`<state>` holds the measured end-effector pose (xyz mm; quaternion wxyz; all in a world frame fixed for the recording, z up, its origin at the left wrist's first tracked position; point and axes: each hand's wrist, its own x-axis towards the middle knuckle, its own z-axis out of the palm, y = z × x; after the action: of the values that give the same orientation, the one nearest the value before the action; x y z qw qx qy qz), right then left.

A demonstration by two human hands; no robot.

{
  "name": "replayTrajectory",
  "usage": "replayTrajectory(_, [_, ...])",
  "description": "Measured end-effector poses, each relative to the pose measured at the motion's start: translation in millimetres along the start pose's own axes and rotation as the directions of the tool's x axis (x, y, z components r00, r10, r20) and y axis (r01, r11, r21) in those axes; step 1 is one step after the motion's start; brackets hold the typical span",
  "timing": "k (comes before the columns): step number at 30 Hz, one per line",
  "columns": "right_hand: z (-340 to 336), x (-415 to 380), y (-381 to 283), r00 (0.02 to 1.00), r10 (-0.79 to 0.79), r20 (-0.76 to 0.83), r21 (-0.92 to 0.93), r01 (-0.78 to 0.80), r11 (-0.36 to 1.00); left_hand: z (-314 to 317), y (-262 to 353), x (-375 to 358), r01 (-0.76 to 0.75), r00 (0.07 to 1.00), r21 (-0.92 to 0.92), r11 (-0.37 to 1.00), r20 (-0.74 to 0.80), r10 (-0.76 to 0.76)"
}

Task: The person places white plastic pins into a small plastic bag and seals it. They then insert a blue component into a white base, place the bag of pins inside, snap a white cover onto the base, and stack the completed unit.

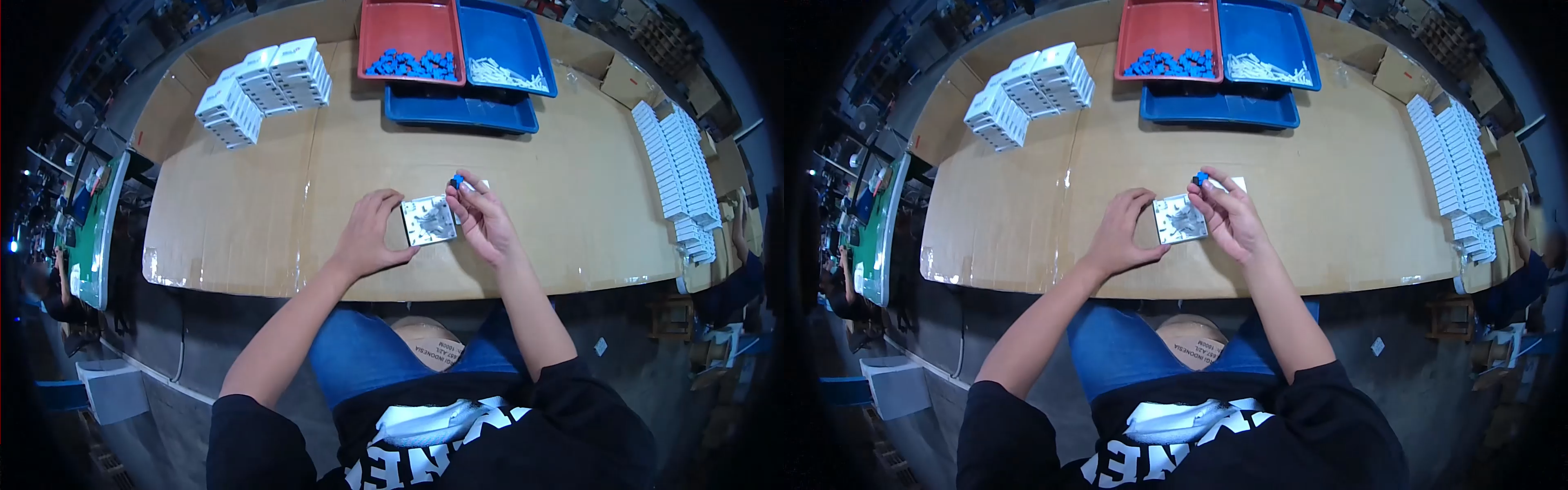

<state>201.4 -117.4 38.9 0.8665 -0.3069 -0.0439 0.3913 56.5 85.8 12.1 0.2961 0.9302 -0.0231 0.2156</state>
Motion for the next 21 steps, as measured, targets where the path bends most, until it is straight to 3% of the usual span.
replayTrajectory(2, [-10.2, -9.3, 6.1, 0.999, 0.030, -0.013, 0.050, -0.029, 0.998, 1.5, -2.6, 0.5, 0.020, 0.999, 0.004, 1.000, 0.037, -0.020])
replayTrajectory(6, [-24.2, -16.7, 11.7, 0.991, 0.076, 0.108, 0.196, -0.096, 0.976, 3.6, -5.9, 0.5, 0.019, 0.999, 0.021, 1.000, 0.049, -0.020])
replayTrajectory(8, [-18.7, -15.9, 5.7, 0.947, 0.126, 0.296, 0.330, -0.225, 0.916, 3.9, -4.5, 0.5, 0.021, 0.999, 0.017, 1.000, 0.047, -0.021])
replayTrajectory(11, [-0.6, -19.9, -1.9, 0.923, 0.151, 0.355, 0.335, -0.277, 0.901, 1.6, -4.1, 1.2, 0.026, 0.999, 0.022, 0.999, 0.035, -0.027])
replayTrajectory(14, [-2.2, -18.1, -1.7, 0.958, 0.142, 0.249, 0.281, -0.211, 0.936, 1.5, -4.8, -0.4, 0.035, 0.999, 0.020, 0.999, 0.039, -0.036])
replayTrajectory(16, [3.5, -17.2, -0.1, 0.975, 0.140, 0.175, 0.178, -0.171, 0.969, 1.2, -5.6, 0.6, 0.044, 0.998, 0.020, 0.999, 0.048, -0.044])
replayTrajectory(17, [3.3, -15.4, 4.0, 0.996, 0.026, 0.083, -0.195, -0.009, 0.981, 1.8, -5.9, 0.5, 0.042, 0.998, 0.015, 0.999, 0.047, -0.043])
replayTrajectory(18, [3.2, -13.3, 7.7, 0.992, -0.116, 0.047, -0.550, 0.122, 0.826, 1.8, -6.0, 0.2, 0.039, 0.998, 0.011, 0.999, 0.046, -0.039])
replayTrajectory(19, [3.0, -11.3, 9.8, 0.993, -0.105, 0.045, -0.549, 0.113, 0.828, 1.4, -5.2, -0.2, 0.050, 0.998, 0.012, 0.999, 0.047, -0.050])
replayTrajectory(21, [3.9, -5.8, 11.5, 0.910, -0.282, 0.303, -0.856, 0.390, 0.339, 0.3, -4.3, 0.5, 0.040, 0.998, -0.006, 0.999, 0.047, -0.040])
